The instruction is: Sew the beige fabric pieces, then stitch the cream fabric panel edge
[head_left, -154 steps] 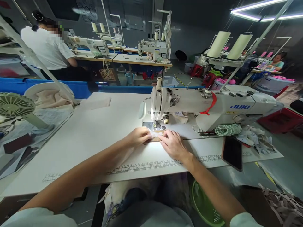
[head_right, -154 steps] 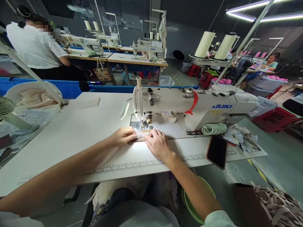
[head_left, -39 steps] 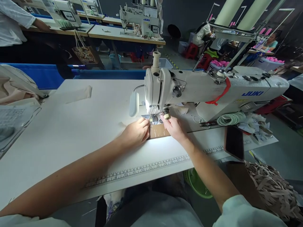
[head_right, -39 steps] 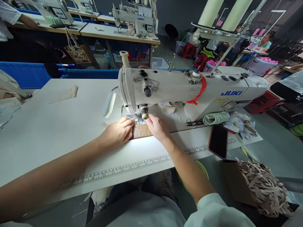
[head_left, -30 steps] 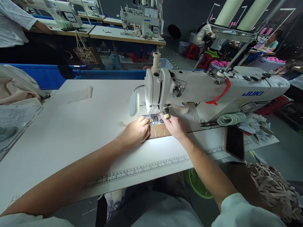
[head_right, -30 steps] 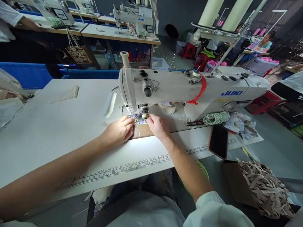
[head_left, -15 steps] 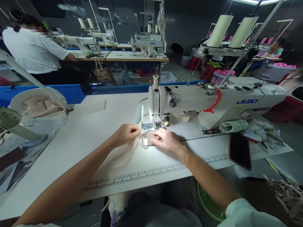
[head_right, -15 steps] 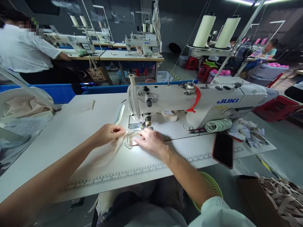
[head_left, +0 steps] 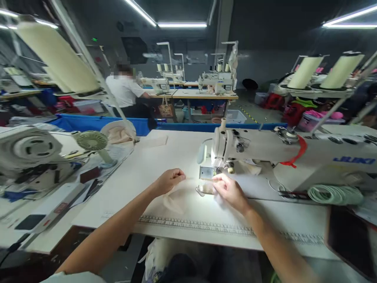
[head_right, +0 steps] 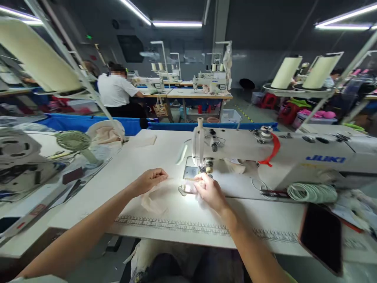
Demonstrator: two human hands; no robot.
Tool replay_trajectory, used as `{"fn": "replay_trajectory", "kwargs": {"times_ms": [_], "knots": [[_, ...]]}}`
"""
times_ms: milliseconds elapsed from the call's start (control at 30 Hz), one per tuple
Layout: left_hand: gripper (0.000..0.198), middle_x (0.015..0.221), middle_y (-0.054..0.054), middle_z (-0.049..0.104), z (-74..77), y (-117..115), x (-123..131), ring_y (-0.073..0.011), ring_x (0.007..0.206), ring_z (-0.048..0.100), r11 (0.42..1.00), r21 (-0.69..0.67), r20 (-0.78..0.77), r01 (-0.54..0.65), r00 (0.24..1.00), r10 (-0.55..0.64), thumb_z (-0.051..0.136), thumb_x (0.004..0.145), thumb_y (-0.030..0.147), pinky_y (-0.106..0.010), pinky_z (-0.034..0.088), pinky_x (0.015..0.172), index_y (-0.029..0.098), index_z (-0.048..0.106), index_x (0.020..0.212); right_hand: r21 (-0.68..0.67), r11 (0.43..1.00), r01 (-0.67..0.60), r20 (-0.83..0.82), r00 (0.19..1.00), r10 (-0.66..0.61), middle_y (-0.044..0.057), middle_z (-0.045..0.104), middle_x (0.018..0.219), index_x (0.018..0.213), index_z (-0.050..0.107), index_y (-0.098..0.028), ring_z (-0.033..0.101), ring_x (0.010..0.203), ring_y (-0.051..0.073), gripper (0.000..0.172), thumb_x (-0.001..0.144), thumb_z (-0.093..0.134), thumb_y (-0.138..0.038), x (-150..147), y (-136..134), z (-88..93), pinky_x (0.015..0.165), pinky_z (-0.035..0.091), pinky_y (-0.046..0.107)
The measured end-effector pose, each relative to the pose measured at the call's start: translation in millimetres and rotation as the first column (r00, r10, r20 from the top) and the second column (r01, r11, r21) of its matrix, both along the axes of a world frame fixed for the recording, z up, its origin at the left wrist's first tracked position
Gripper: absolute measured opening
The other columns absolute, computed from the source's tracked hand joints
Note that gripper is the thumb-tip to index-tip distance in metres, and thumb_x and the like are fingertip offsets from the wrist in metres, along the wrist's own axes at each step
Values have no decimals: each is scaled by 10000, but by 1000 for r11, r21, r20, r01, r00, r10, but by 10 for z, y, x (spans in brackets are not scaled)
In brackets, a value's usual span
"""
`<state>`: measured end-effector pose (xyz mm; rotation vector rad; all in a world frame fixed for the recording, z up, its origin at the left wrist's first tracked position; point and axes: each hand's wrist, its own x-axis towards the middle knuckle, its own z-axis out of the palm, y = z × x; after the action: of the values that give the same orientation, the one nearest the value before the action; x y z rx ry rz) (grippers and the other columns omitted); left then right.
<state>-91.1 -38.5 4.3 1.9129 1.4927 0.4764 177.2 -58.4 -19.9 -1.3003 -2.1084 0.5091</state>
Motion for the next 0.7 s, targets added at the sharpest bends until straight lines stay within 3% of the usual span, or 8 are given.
{"fn": "replay_trajectory", "kwargs": {"times_ms": [100,200,300,433,567,700], "knots": [[235,659,-4,608,-23,91,-191,-181,622,567,996,78,-169,-44,984,57,475,849,403,-276,409,592,218,604,784,112,994,9,121,992,-23,25,663,718,848,562,-220,645,646,219,165,968,449,-212,11,-27,-25,586,436,300],[111,775,-15,681,34,255,-339,-224,803,629,984,156,-285,-90,949,132,569,801,326,-301,448,700,232,625,783,208,977,45,230,969,-94,66,641,766,788,535,-224,613,633,239,215,970,421,-207,21,-33,-73,543,354,326],[185,1022,-61,712,133,603,-520,-272,1067,611,947,250,-346,-202,895,282,569,833,348,-336,484,827,237,664,947,267,961,67,288,946,-146,75,628,792,815,523,-226,603,623,244,200,965,394,-204,63,-14,-117,536,338,338],[362,1342,-180,594,206,1220,-833,-355,1326,464,825,350,-357,-443,751,555,476,879,316,-456,460,986,159,643,1160,301,953,39,329,934,-143,42,622,773,833,513,-231,609,597,227,215,984,360,-220,125,10,-132,528,364,332],[309,1148,-219,689,128,1638,-1058,-437,1202,568,739,311,-353,-598,649,674,597,767,337,-505,494,916,142,710,978,278,960,19,346,931,-118,10,634,752,845,510,-238,631,590,206,213,991,358,-205,146,18,-108,512,381,323],[215,906,-144,743,31,1705,-1164,-362,930,684,733,276,-291,-621,673,680,603,732,356,-394,519,752,182,703,808,204,979,24,364,926,-98,19,654,775,856,515,-242,654,637,223,209,991,361,-201,149,24,-76,541,399,337]]}}
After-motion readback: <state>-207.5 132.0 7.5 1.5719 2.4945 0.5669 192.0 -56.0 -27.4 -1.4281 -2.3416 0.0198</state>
